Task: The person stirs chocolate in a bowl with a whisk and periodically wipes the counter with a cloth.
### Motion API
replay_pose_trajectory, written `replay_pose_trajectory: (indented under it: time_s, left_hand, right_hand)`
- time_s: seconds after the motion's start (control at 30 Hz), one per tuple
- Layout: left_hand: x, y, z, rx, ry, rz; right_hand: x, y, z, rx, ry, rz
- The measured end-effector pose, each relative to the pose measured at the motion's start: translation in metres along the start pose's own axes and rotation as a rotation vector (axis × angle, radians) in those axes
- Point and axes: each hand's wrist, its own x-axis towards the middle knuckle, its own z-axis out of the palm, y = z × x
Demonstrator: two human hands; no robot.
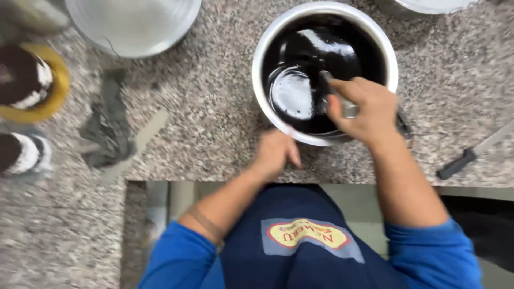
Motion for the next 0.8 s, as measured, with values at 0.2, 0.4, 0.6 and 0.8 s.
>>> replay_pose_trajectory:
  time_s: [0.2,0.4,0.6,0.8]
  left_hand:
    - [0.054,-0.031,-0.055,-0.062,-0.206,0.256]
    - [0.141,0.020,-0.090,0.027,0.052,0.035]
    - [0.036,-0.005,-0.013,0.411,0.078,0.105]
    - [-0.008,-0.014,-0.020,0.060,-0.436,0.033]
  right_hand:
    - [-0.045,0.013,-0.041,0.228,-0.035,0.301]
    - [-0.026,-0.033,-0.001,0.355,-0.079,0.218]
    - [-0.006,-0.014,0.001,0.057,-0.009,0.087]
    - [-0.021,-0.005,-0.018,0.050,-0.030,0.211]
